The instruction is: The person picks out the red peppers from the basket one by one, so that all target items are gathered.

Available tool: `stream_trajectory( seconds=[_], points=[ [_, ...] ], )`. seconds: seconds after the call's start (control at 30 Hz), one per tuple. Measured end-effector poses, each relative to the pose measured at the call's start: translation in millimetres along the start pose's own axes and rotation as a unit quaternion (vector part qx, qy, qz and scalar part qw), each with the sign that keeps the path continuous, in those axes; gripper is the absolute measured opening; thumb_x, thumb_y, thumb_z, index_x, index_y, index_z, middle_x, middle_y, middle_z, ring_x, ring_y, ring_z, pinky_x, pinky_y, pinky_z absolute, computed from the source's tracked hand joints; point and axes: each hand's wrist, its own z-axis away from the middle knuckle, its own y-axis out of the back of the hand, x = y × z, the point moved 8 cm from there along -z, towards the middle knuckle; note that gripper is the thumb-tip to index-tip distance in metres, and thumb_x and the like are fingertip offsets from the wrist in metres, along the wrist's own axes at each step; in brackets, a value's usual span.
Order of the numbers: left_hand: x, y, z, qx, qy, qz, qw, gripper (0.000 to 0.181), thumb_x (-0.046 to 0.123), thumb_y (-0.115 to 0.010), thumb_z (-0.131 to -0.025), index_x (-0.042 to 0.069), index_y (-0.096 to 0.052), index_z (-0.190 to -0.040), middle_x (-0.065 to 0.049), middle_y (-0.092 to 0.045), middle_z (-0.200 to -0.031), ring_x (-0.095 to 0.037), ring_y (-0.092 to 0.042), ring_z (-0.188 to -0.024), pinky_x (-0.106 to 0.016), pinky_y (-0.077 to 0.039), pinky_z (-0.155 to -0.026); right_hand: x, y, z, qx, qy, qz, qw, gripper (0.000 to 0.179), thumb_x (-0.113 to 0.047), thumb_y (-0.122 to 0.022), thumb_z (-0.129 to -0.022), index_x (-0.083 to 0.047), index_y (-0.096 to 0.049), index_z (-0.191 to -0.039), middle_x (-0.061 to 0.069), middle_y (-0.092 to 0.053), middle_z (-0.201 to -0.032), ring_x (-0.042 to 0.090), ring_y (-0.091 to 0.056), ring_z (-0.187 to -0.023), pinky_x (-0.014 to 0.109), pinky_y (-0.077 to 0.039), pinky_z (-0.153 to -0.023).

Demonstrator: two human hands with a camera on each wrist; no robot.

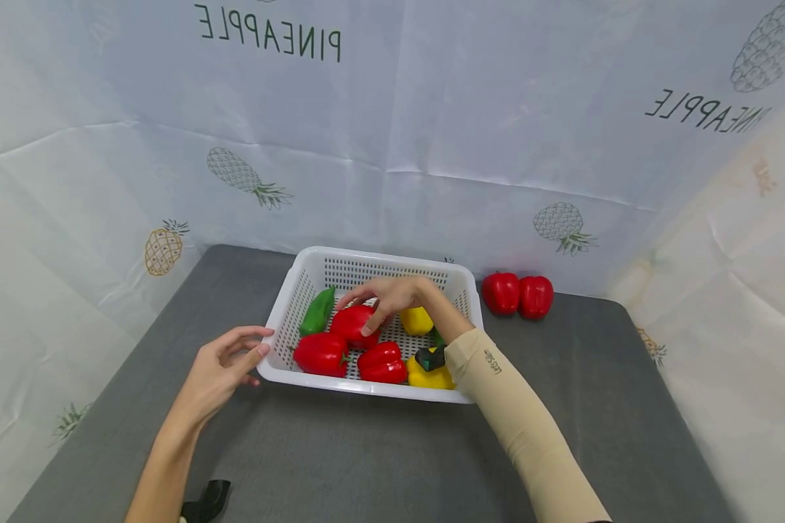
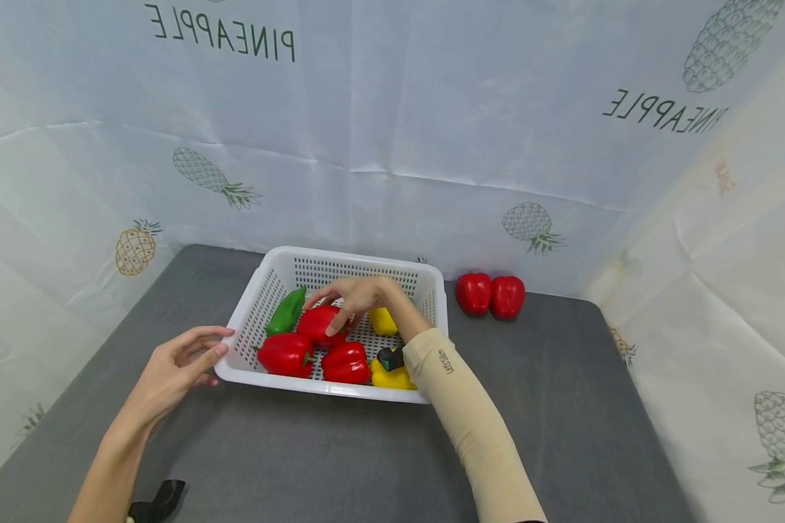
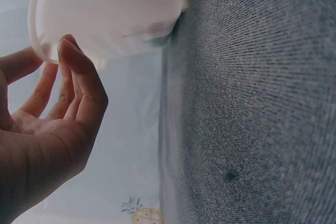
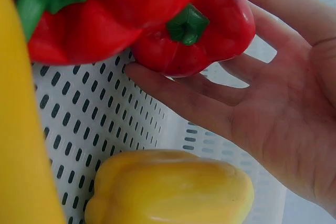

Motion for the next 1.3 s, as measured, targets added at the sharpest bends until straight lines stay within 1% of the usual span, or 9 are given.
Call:
stream_trajectory(
  seconds=[0.07, 0.23, 0.47, 0.6, 0.73, 0.83, 0.97, 1.07, 1.3],
  points=[
    [0.4, 0.3, 0.3, 0.001, 0.0, -0.002, 1.0, 0.037, 0.016, -0.073, -0.105, 0.001, -0.066, -0.138, 0.007, -0.074, -0.107, -0.007, -0.073, -0.078, -0.035, -0.064, -0.064, 0.5, 0.1, 1.4, 0.0, 0.0, 0.0, 1.0, 0.075, -0.015, -0.082, -0.093, -0.02, -0.051, -0.161, 0.012, -0.052, -0.158, 0.028, -0.054, -0.14, 0.039, -0.064, -0.1],
    [0.3, 0.4, 0.5, 0.002, 0.005, -0.006, 1.0, 0.038, 0.018, -0.074, -0.105, 0.002, -0.066, -0.138, 0.004, -0.074, -0.108, -0.007, -0.073, -0.08, -0.035, -0.064, -0.065, -0.4, 2.2, 7.7, 0.006, 0.006, -0.017, 0.9998, 0.076, -0.014, -0.083, -0.091, -0.023, -0.052, -0.16, 0.011, -0.052, -0.158, 0.029, -0.055, -0.14, 0.041, -0.065, -0.101],
    [-0.8, -1.0, -0.2, 0.0, 0.008, -0.007, 0.9999, 0.038, 0.018, -0.074, -0.105, 0.002, -0.065, -0.138, -0.002, -0.075, -0.11, -0.007, -0.073, -0.081, -0.035, -0.064, -0.065, -3.6, 9.7, 21.1, 0.012, 0.025, -0.05, 0.9984, 0.077, -0.011, -0.082, -0.091, -0.02, -0.05, -0.161, 0.01, -0.053, -0.158, 0.029, -0.055, -0.142, 0.045, -0.064, -0.103],
    [-0.5, -1.4, -0.1, 0.001, 0.007, -0.01, 0.9999, 0.038, 0.018, -0.074, -0.105, 0.002, -0.065, -0.138, -0.012, -0.075, -0.114, -0.006, -0.073, -0.081, -0.036, -0.064, -0.065, -5.1, 15.6, 30.5, 0.022, 0.031, -0.044, 0.9983, 0.078, -0.013, -0.082, -0.091, -0.02, -0.049, -0.162, 0.008, -0.051, -0.16, 0.03, -0.053, -0.144, 0.044, -0.063, -0.104],
    [0.0, -1.9, -0.4, 0.002, 0.005, -0.014, 0.9999, 0.038, 0.017, -0.073, -0.105, 0.001, -0.065, -0.138, -0.024, -0.073, -0.118, -0.006, -0.073, -0.08, -0.036, -0.064, -0.065, -7.7, 22.2, 40.6, 0.036, 0.04, -0.021, 0.9983, 0.081, -0.015, -0.084, -0.088, -0.022, -0.049, -0.162, 0.006, -0.051, -0.16, 0.029, -0.051, -0.145, 0.043, -0.063, -0.105],
    [0.2, -2.0, -0.6, 0.002, 0.003, -0.014, 0.9999, 0.037, 0.015, -0.073, -0.105, 0.001, -0.065, -0.138, -0.028, -0.072, -0.12, -0.006, -0.073, -0.08, -0.035, -0.064, -0.064, -9.7, 26.7, 47.8, 0.045, 0.053, -0.01, 0.9975, 0.082, -0.015, -0.085, -0.087, -0.023, -0.05, -0.161, 0.006, -0.052, -0.16, 0.029, -0.051, -0.145, 0.044, -0.063, -0.104],
    [0.0, -1.7, -0.4, 0.003, 0.004, -0.012, 0.9999, 0.038, 0.015, -0.073, -0.105, 0.001, -0.065, -0.138, -0.026, -0.072, -0.119, -0.006, -0.073, -0.081, -0.036, -0.064, -0.064, -14.3, 31.1, 58.2, 0.05, 0.071, -0.013, 0.9962, 0.082, -0.014, -0.084, -0.087, -0.021, -0.05, -0.161, 0.007, -0.054, -0.16, 0.031, -0.052, -0.144, 0.046, -0.062, -0.105],
    [-0.2, -1.2, -0.4, 0.004, 0.007, -0.009, 0.9999, 0.039, 0.017, -0.074, -0.104, 0.002, -0.065, -0.139, -0.022, -0.073, -0.117, -0.006, -0.073, -0.081, -0.036, -0.064, -0.065, -17.8, 34.5, 66.9, 0.055, 0.078, -0.017, 0.9953, 0.081, -0.014, -0.083, -0.087, -0.02, -0.05, -0.161, 0.007, -0.054, -0.16, 0.032, -0.052, -0.145, 0.047, -0.061, -0.107],
    [-0.3, -0.5, 0.1, 0.007, 0.007, -0.011, 0.9999, 0.039, 0.018, -0.075, -0.104, 0.003, -0.066, -0.139, -0.009, -0.075, -0.112, -0.007, -0.073, -0.08, -0.035, -0.064, -0.065, -18.7, 43.9, 86.4, 0.087, 0.082, -0.019, 0.9927, 0.082, -0.016, -0.084, -0.087, -0.02, -0.05, -0.161, 0.008, -0.054, -0.161, 0.033, -0.049, -0.147, 0.048, -0.061, -0.108]
  ],
)
